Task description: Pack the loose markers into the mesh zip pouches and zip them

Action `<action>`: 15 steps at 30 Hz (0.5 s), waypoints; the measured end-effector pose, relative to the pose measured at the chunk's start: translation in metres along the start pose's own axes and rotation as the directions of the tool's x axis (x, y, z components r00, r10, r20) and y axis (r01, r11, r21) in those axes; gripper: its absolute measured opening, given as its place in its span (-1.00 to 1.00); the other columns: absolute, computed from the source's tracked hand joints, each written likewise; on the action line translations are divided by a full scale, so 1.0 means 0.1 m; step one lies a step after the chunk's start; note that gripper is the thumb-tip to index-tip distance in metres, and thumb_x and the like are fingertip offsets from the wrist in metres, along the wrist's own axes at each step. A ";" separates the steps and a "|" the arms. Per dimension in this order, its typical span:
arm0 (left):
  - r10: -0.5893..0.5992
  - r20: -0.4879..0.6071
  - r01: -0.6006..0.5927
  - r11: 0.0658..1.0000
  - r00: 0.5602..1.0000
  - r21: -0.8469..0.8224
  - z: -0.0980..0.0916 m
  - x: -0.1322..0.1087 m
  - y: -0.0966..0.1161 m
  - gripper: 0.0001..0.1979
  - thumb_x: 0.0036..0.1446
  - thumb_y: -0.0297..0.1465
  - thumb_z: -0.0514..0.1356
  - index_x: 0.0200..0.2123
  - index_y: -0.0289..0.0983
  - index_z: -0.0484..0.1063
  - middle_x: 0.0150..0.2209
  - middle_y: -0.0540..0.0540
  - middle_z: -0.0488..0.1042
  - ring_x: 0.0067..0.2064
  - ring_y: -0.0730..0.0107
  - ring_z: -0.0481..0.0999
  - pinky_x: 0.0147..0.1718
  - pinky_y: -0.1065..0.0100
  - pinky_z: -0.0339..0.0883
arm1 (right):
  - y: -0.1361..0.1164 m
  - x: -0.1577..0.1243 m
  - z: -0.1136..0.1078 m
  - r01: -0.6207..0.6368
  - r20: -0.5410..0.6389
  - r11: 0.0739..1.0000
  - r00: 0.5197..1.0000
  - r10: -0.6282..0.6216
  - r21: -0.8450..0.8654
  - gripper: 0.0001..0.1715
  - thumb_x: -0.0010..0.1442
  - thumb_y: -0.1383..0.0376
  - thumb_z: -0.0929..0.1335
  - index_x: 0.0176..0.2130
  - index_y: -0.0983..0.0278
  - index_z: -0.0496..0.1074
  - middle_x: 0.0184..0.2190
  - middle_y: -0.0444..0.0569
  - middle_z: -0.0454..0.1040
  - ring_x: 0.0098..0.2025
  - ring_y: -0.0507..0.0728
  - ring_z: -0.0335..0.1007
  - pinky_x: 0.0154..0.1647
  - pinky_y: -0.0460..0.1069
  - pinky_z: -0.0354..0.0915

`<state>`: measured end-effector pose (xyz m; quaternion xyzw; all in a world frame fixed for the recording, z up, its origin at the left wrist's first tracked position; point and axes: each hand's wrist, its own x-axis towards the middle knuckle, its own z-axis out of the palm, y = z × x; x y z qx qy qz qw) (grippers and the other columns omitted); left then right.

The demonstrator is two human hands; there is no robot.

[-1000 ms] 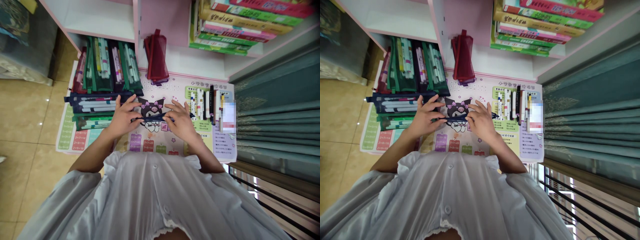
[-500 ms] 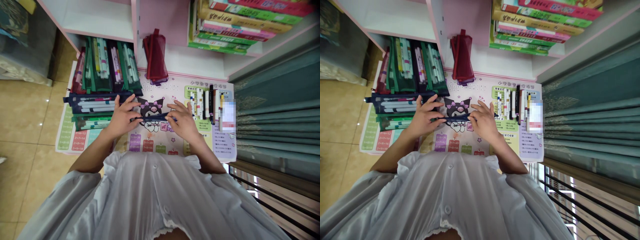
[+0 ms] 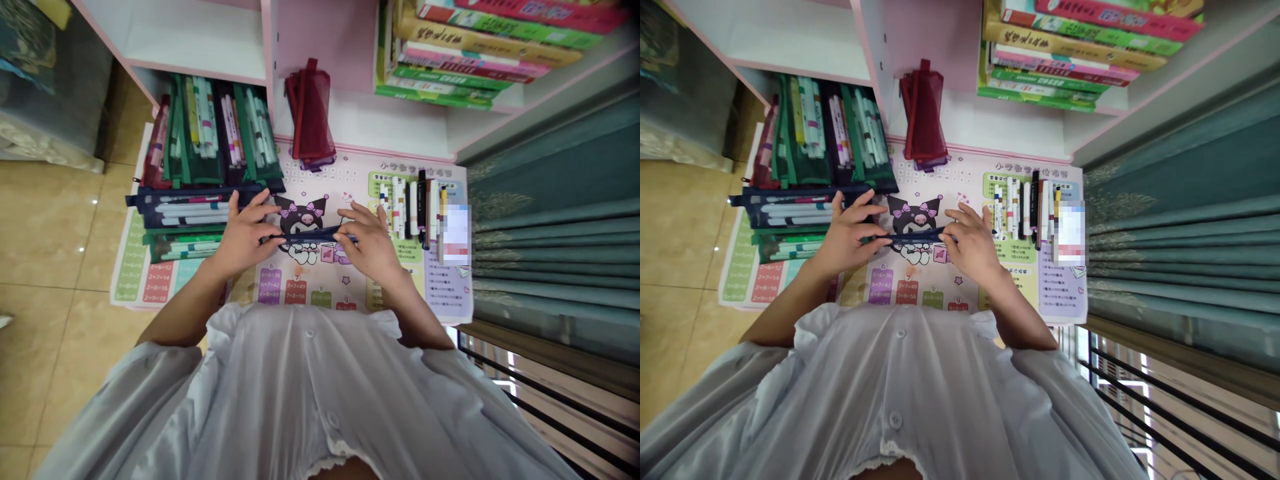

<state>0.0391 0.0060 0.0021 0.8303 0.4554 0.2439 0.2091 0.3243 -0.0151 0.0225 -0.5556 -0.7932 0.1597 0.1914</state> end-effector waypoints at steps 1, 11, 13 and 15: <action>0.001 0.001 -0.001 1.000 1.000 0.001 0.00 0.00 0.00 -0.72 0.20 -0.08 0.20 -0.41 -0.09 0.56 0.06 -0.01 0.53 0.36 0.00 0.23 0.39 -0.23 -0.43 | 0.00 0.00 -0.01 -0.001 -0.002 1.000 1.000 0.001 -0.001 -0.75 0.29 0.24 0.30 -0.40 0.19 0.47 0.07 0.00 0.55 0.30 0.39 0.28 0.36 0.54 -0.07; 0.004 -0.006 -0.004 1.000 1.000 0.012 0.01 -0.01 0.00 -0.72 0.21 -0.09 0.20 -0.42 -0.10 0.55 0.06 -0.01 0.53 0.36 0.01 0.23 0.39 -0.24 -0.42 | 0.01 -0.01 -0.03 -0.013 -0.006 1.000 1.000 0.013 0.010 -0.73 0.30 0.21 0.29 -0.41 0.20 0.46 0.06 0.00 0.55 0.29 0.39 0.29 0.36 0.56 -0.10; 0.007 -0.009 -0.007 1.000 1.000 0.015 0.01 -0.01 -0.01 -0.72 0.21 -0.09 0.20 -0.42 -0.10 0.55 0.06 0.00 0.53 0.36 0.02 0.23 0.39 -0.24 -0.41 | 0.01 -0.01 -0.03 -0.006 -0.012 1.000 1.000 0.006 0.012 -0.74 0.29 0.22 0.30 -0.41 0.20 0.46 0.05 0.01 0.56 0.27 0.40 0.30 0.34 0.57 -0.09; 0.017 -0.014 -0.017 1.000 1.000 0.018 0.01 -0.01 -0.02 -0.72 0.20 -0.09 0.21 -0.42 -0.10 0.55 0.06 0.00 0.53 0.36 0.03 0.24 0.38 -0.24 -0.40 | 0.00 -0.01 -0.04 0.003 -0.019 1.000 1.000 -0.003 0.015 -0.75 0.28 0.24 0.31 -0.42 0.21 0.45 0.04 0.02 0.57 0.26 0.41 0.32 0.33 0.58 -0.08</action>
